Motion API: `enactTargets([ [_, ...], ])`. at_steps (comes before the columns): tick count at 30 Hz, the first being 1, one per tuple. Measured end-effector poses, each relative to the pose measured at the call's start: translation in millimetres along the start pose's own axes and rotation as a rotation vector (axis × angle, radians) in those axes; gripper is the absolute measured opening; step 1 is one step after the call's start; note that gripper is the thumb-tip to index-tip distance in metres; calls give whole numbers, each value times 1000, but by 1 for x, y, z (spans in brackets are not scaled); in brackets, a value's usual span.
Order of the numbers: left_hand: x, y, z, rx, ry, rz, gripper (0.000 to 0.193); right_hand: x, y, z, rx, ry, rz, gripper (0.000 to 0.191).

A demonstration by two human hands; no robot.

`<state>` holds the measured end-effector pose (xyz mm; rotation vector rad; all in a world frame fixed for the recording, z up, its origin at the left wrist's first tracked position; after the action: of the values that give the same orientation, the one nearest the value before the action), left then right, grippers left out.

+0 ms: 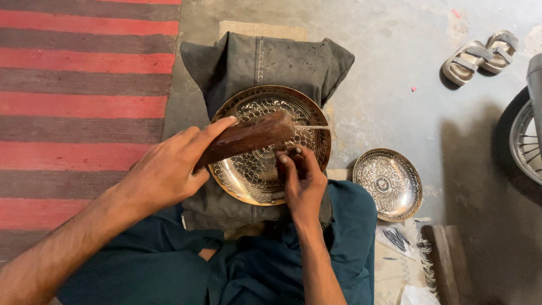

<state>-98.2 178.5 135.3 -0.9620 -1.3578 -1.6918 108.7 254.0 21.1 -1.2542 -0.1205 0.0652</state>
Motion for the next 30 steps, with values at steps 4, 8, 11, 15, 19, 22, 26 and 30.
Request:
enactTargets([
  [4, -5, -3, 3, -1, -23, 89, 93, 0, -2, 2, 27, 2, -29, 25],
  [8, -5, -3, 8, -3, -27, 232, 91, 0, 0, 2, -15, 9, -26, 23],
  [11, -3, 1, 13, -55, 9, 296, 89, -1, -2, 2, 0, 8, -42, 23],
  [15, 4, 10, 15, -170, 134, 499, 70, -1, -3, 2, 9, 5, -60, 24],
  [19, 3, 10, 18, -151, 119, 276, 73, -2, -3, 3, 13, 1, -40, 26],
  [22, -1, 13, 20, -199, 136, 417, 67, 0, -4, 2, 19, 32, -51, 26],
  [26, -3, 14, 19, -225, 138, 546, 64, 0, -7, 3, 32, 5, -106, 15],
  [30, -5, 15, 16, -243, 143, 691, 64, 0, -9, 3, 39, 9, -122, 15],
])
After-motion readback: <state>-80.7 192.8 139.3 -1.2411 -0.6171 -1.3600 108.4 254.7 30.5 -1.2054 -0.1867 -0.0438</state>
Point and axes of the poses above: each hand's wrist, its own z-axis towards the middle knuckle, its own x-axis out of the back of the hand, y = z × x, the point moved 6 cm from there along z, towards the middle knuckle, and after that the axes turned 2 degrees about z, right-handed, at the moved point
